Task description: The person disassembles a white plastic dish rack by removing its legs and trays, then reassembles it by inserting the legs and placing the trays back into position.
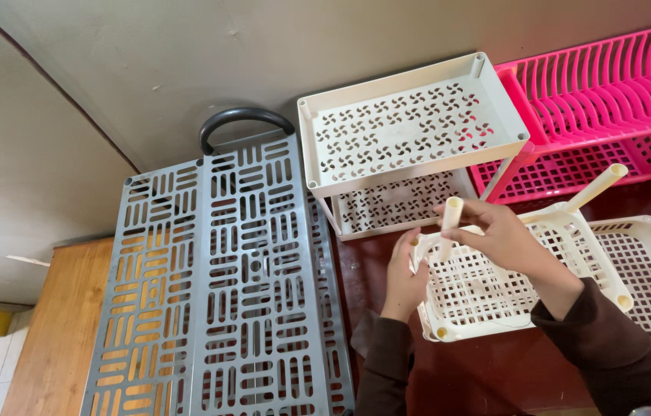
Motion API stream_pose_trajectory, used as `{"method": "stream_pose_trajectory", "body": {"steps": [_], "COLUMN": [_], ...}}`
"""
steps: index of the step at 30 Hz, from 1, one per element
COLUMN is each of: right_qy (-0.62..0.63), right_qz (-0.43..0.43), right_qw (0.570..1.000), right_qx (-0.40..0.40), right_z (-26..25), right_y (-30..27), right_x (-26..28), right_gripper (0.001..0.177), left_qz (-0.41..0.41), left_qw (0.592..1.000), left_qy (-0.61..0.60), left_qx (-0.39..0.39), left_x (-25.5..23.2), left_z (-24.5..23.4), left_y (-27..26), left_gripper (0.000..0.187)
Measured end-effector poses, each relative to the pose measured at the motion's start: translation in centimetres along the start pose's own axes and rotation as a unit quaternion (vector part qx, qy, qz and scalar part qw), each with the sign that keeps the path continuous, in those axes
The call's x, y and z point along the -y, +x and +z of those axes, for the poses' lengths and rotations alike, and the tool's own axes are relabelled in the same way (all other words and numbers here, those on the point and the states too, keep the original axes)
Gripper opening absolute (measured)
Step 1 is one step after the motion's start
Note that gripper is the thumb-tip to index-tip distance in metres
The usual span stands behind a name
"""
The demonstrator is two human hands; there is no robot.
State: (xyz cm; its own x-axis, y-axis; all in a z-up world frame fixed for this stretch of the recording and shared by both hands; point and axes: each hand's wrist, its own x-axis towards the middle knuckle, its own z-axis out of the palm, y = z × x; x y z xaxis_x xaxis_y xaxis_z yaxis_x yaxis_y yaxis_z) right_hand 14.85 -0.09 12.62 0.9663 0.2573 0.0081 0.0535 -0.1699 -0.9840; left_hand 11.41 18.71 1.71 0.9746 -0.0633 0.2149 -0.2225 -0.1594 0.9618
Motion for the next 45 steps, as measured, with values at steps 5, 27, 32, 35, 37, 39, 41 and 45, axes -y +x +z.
{"method": "stream_pose_trajectory", "body": {"steps": [5, 27, 32, 35, 37, 39, 41, 45], "right_qy": [0.083, 0.041, -0.038, -0.077, -0.175, -0.234, -0.254, -0.135], "right_qz": [0.071, 0.216, 0.265, 0.271, 0.271, 0.271, 0.274, 0.194], "right_qw": [0.990, 0.940, 0.930, 0.928, 0.920, 0.909, 0.900, 0.916], "right_qx": [-0.091, -0.262, -0.250, -0.244, -0.220, -0.213, -0.223, -0.325], "right_z": [-5.0, -23.7, -23.4, -23.2, -23.3, -23.2, -23.2, -23.2], "right_y": [-2.7, -18.9, -20.3, -20.2, -20.1, -19.7, -19.3, -16.5], "right_x": [-3.0, -24.8, -30.4, -32.1, -32.1, -31.0, -29.0, -23.3], "right_gripper": [0.031, 0.064, 0.066, 0.064, 0.063, 0.057, 0.047, 0.039], "left_qz": [0.060, 0.169, 0.169, 0.156, 0.162, 0.157, 0.157, 0.161], "left_qw": [0.952, 0.903, 0.898, 0.904, 0.904, 0.905, 0.905, 0.906], "left_qy": [0.301, 0.378, 0.386, 0.372, 0.371, 0.371, 0.370, 0.366], "left_qx": [0.011, 0.116, 0.122, 0.142, 0.138, 0.139, 0.139, 0.138], "left_x": [-2.7, -4.5, -3.9, -4.0, -4.2, -4.4, -4.4, -4.4], "left_z": [0.0, 18.6, 18.8, 18.6, 18.4, 18.4, 18.4, 18.4], "left_y": [-0.4, -7.6, -7.9, -8.4, -8.7, -8.7, -8.7, -8.7], "left_gripper": [0.059, 0.050, 0.045, 0.044, 0.044, 0.044, 0.044, 0.046]}}
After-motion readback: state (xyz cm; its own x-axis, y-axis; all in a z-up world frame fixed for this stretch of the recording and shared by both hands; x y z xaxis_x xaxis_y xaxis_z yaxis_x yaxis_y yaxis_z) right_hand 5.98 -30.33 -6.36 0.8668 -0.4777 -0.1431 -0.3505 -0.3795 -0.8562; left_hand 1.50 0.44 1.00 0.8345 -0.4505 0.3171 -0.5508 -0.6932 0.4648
